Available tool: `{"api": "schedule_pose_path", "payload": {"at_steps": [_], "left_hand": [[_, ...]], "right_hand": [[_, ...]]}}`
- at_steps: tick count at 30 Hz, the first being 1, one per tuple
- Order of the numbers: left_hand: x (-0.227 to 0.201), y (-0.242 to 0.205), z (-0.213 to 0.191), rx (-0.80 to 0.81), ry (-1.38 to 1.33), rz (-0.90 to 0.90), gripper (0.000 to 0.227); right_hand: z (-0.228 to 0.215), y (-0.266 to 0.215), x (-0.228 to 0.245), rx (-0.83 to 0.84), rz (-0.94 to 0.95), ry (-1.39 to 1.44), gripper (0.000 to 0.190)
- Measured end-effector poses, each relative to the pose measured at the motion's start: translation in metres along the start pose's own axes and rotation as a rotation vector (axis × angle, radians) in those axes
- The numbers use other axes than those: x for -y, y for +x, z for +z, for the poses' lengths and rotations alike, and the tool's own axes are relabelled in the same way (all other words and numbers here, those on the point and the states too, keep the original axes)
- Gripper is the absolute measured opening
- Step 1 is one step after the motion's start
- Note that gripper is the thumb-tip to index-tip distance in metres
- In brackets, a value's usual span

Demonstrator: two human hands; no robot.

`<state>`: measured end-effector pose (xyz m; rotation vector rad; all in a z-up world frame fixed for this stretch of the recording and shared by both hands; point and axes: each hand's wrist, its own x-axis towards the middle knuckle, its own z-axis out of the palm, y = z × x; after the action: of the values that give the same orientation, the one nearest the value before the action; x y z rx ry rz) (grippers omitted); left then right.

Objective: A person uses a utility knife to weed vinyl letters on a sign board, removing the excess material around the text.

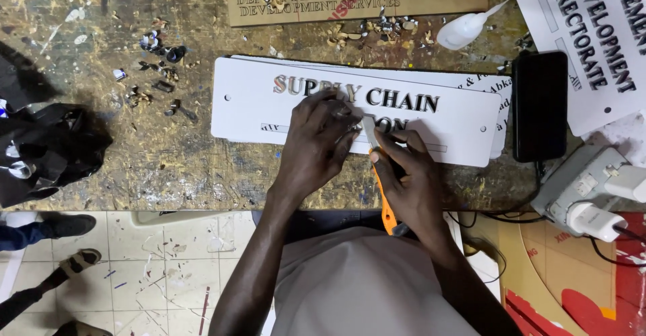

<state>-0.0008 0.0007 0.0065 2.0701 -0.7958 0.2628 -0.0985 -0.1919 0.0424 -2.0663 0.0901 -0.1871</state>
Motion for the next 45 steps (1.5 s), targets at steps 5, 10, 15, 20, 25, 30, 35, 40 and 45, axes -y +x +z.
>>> {"api": "schedule_pose_path", "payload": {"at_steps": [5, 10, 15, 20, 25, 30, 35, 40, 45], "left_hand": [[0.002, -0.001, 0.002, 0.008, 0.036, 0.020, 0.018], [0.005, -0.003, 0.001, -0.035, -0.042, -0.019, 0.019], [0.009, -0.004, 0.003, -0.046, -0.040, 0.008, 0.016], [0.006, -0.003, 0.001, -0.022, -0.027, -0.004, 0.017], [0.006, -0.003, 0.001, -0.016, -0.016, 0.008, 0.019], [0.006, -0.004, 0.002, 0.011, 0.019, 0.037, 0.025], [0.010, -0.006, 0.005, 0.017, 0.065, 0.062, 0.026], [0.014, -0.009, 0.007, 0.022, 0.062, 0.065, 0.028], [0.010, -0.007, 0.001, 0.038, 0.011, 0.077, 0.018]], "right_hand": [[0.000, -0.002, -0.005, -0.004, -0.011, 0.024, 0.041], [0.000, -0.005, -0.009, -0.028, 0.016, 0.130, 0.042], [0.000, -0.004, -0.009, -0.047, 0.001, 0.117, 0.041], [0.002, -0.006, -0.016, -0.043, -0.009, 0.125, 0.042], [0.001, -0.002, -0.012, -0.029, -0.031, 0.103, 0.042], [-0.001, 0.000, -0.008, -0.004, -0.034, 0.112, 0.042], [-0.004, 0.002, -0.008, 0.026, -0.050, 0.097, 0.043], [-0.006, 0.001, -0.012, 0.030, -0.036, 0.149, 0.044], [-0.016, 0.000, -0.016, 0.069, -0.081, 0.126, 0.045]]}}
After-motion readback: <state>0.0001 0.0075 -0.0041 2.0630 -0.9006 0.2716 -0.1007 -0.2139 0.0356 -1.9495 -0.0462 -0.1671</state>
